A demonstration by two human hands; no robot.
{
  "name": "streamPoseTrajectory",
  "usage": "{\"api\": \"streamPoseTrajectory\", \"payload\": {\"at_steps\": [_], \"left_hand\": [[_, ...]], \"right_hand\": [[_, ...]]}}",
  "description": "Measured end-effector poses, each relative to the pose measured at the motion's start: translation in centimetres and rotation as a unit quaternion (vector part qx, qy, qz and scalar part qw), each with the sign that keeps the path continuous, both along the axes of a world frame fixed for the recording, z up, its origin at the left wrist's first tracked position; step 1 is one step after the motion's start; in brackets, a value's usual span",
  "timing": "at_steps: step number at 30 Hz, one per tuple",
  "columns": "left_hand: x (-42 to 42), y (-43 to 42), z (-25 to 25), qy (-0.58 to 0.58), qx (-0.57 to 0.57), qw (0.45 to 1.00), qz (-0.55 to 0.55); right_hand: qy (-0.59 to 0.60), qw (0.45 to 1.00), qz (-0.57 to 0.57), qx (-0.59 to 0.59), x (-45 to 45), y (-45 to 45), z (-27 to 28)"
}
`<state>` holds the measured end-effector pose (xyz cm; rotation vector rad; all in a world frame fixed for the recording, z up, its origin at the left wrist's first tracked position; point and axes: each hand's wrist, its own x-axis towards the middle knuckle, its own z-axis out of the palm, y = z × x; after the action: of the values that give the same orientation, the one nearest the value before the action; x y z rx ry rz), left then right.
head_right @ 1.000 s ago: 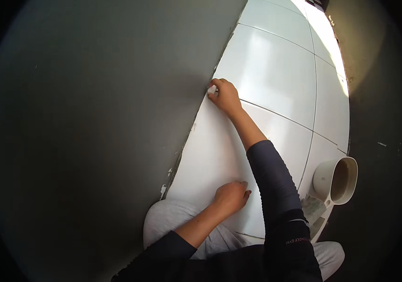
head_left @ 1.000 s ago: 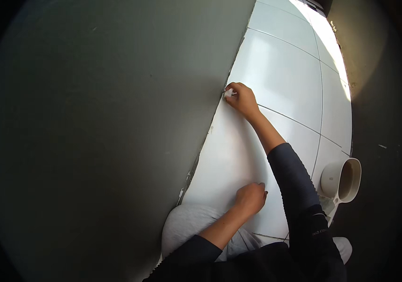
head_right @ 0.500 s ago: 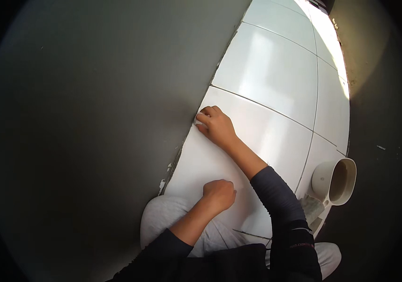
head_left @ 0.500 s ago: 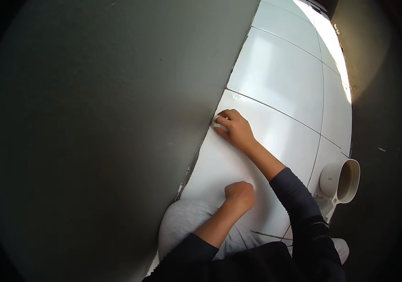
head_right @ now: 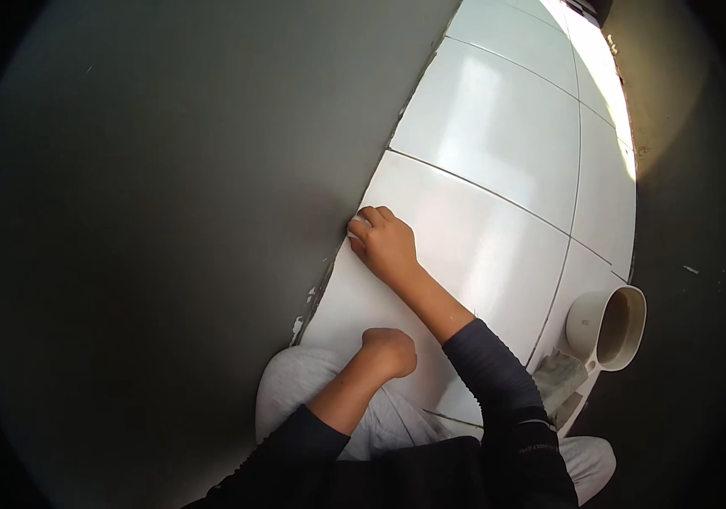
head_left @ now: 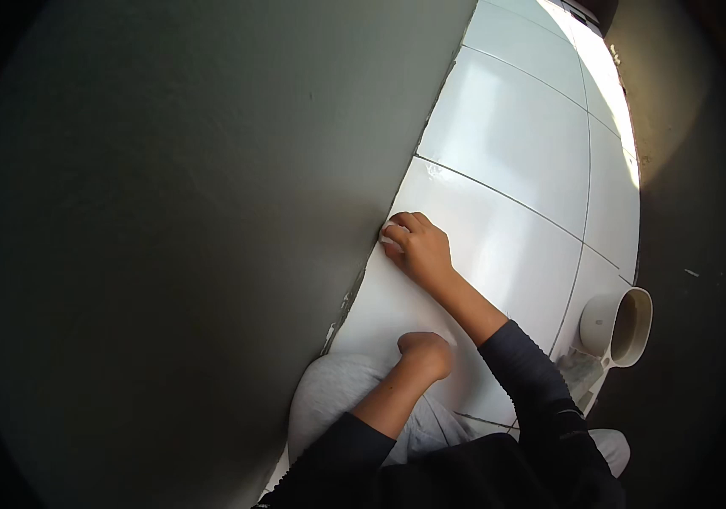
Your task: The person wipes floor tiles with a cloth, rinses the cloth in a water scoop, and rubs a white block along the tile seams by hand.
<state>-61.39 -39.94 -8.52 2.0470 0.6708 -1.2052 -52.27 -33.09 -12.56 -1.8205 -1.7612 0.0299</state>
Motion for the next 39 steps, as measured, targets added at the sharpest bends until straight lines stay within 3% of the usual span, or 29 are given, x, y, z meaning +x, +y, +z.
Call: {"api": "streamPoseTrajectory", "payload": {"at_steps": [3, 6, 9, 12, 17, 23, 26, 31, 33, 37, 39], "left_hand": [[0.4, -0.3, -0.2, -0.009, 0.012, 1.000, -0.016], [0.3, -0.4, -0.1, 0.018, 0.006, 1.000, -0.024], [0.2, -0.2, 0.2, 0.003, -0.006, 1.000, -0.016], [0.6, -0.3, 0.3, -0.005, 0.006, 0.999, -0.038], [0.5, -0.1, 0.6, 0.018, -0.021, 0.999, -0.034], [1.1, -0.6, -0.2, 0.028, -0.009, 0.998, -0.057], [0.9, -0.4, 0.4, 0.047, -0.020, 0.998, -0.044], [1.0, -0.6, 0.5, 0.007, 0.024, 0.999, -0.049], [1.1, -0.7, 0.2, 0.048, 0.011, 0.997, -0.061], [1.1, -0.2, 0.8, 0.065, -0.029, 0.996, -0.051], [0.9, -0.5, 0.7, 0.036, 0.018, 0.999, -0.025]], "right_hand": [[-0.028, 0.999, 0.043, 0.010, -0.8, -0.9, 0.0], [-0.037, 0.998, -0.036, -0.040, 0.8, 0.9, 0.5], [-0.057, 0.997, -0.045, -0.032, 0.1, 0.8, 0.2], [-0.058, 0.997, 0.031, -0.042, -1.3, -0.9, 0.3], [-0.006, 0.998, -0.012, -0.056, 0.5, 0.7, 0.4], [0.031, 0.997, 0.072, -0.001, -1.6, -1.1, -0.3], [0.028, 0.999, 0.009, 0.018, -0.3, 0.3, 0.0], [0.002, 0.997, 0.072, 0.006, -2.9, -1.8, -0.2], [0.010, 0.997, 0.073, 0.027, -1.5, -1.0, -0.3], [0.010, 1.000, -0.011, -0.003, -0.6, 0.3, -0.2], [0.026, 0.997, 0.061, 0.030, -2.2, -1.1, -0.2]]}}
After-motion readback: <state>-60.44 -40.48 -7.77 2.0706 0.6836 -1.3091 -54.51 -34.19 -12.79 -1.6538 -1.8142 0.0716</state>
